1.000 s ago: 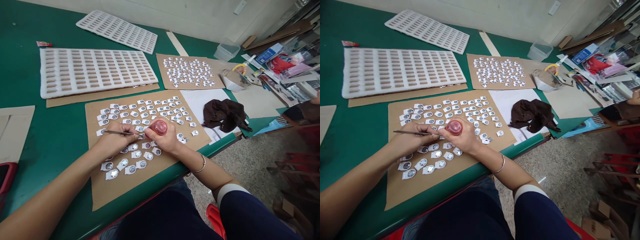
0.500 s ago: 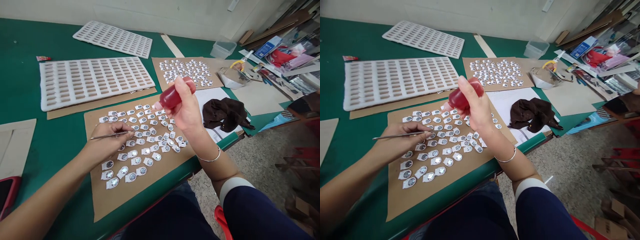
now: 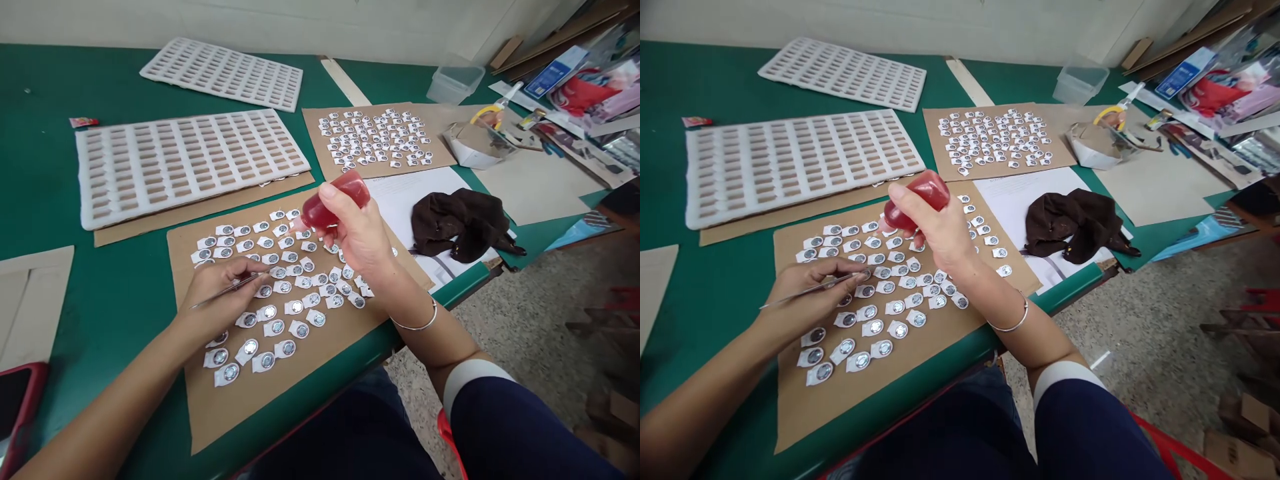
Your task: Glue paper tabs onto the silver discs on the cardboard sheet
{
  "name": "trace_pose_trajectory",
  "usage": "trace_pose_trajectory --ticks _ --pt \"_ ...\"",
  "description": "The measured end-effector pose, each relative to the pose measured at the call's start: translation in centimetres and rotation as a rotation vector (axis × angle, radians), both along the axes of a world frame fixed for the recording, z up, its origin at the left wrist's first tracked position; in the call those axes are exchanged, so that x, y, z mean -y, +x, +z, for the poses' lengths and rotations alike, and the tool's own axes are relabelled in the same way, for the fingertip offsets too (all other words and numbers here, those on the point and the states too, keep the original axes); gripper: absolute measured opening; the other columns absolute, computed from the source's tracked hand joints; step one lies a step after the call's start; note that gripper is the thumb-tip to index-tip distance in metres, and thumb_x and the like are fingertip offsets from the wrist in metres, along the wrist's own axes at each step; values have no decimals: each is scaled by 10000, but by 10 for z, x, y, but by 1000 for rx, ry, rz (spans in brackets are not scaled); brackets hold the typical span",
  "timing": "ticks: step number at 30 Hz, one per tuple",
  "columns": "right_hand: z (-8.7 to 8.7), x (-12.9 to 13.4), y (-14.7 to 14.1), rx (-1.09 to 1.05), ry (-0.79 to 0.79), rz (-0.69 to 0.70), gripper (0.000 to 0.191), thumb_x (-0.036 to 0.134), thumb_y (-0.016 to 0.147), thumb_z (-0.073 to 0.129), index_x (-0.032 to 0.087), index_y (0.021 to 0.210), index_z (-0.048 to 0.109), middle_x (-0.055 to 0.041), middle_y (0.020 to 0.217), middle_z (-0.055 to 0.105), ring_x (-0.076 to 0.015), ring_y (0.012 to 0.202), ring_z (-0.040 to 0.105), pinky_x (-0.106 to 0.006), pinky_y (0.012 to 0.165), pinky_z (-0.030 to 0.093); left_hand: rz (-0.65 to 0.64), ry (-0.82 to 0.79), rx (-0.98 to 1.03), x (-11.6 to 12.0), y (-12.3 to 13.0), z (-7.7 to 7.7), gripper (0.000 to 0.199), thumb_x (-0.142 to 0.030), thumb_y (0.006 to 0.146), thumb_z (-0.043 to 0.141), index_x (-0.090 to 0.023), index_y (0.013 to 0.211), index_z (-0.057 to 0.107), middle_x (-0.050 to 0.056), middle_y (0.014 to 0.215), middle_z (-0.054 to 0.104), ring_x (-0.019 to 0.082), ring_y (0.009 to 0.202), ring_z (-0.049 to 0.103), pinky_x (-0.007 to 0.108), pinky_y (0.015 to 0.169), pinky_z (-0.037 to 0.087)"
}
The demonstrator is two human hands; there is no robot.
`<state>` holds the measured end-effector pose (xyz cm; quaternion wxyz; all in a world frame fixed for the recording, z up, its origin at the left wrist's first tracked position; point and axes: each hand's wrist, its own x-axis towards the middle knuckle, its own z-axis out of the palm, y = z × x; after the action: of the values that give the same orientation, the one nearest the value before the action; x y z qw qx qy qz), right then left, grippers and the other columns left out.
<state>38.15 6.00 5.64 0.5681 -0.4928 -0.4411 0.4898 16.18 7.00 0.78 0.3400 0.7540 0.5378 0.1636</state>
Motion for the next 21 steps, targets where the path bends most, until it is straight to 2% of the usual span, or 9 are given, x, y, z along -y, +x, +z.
trace_pose_trajectory --ticks 3,9,17,21 --pt "-1 1 -3 34 4 10 338 538 803 613 221 818 497 -10 656 671 -122 504 577 -220 364 395 -18 1 -10 2 -1 -8 256 -458 801 615 -282 955 719 12 1042 730 233 996 657 315 825 525" --pt "-21 -2 -4 24 19 -86 363 569 802 594 225 796 477 -15 629 636 -171 545 662 -233 338 393 -87 89 24 12 -6 -18 208 -404 849 561 -302 954 708 -6 1065 721 212 1026 646 334 909 503" --pt "-30 0 -8 -26 7 -81 363 544 768 662 214 778 510 0 637 645 -147 523 661 -222 374 454 -97 113 14 11 -4 -20 187 -373 856 563 -264 933 694 19 1029 726 201 993 653 314 869 507" --pt "-28 0 -12 15 13 -94 365 546 761 667 212 790 521 -4 657 658 -138 531 652 -233 412 490 -176 166 2 10 -3 -19 158 -316 865 539 -244 892 677 29 989 729 203 941 659 320 829 507"
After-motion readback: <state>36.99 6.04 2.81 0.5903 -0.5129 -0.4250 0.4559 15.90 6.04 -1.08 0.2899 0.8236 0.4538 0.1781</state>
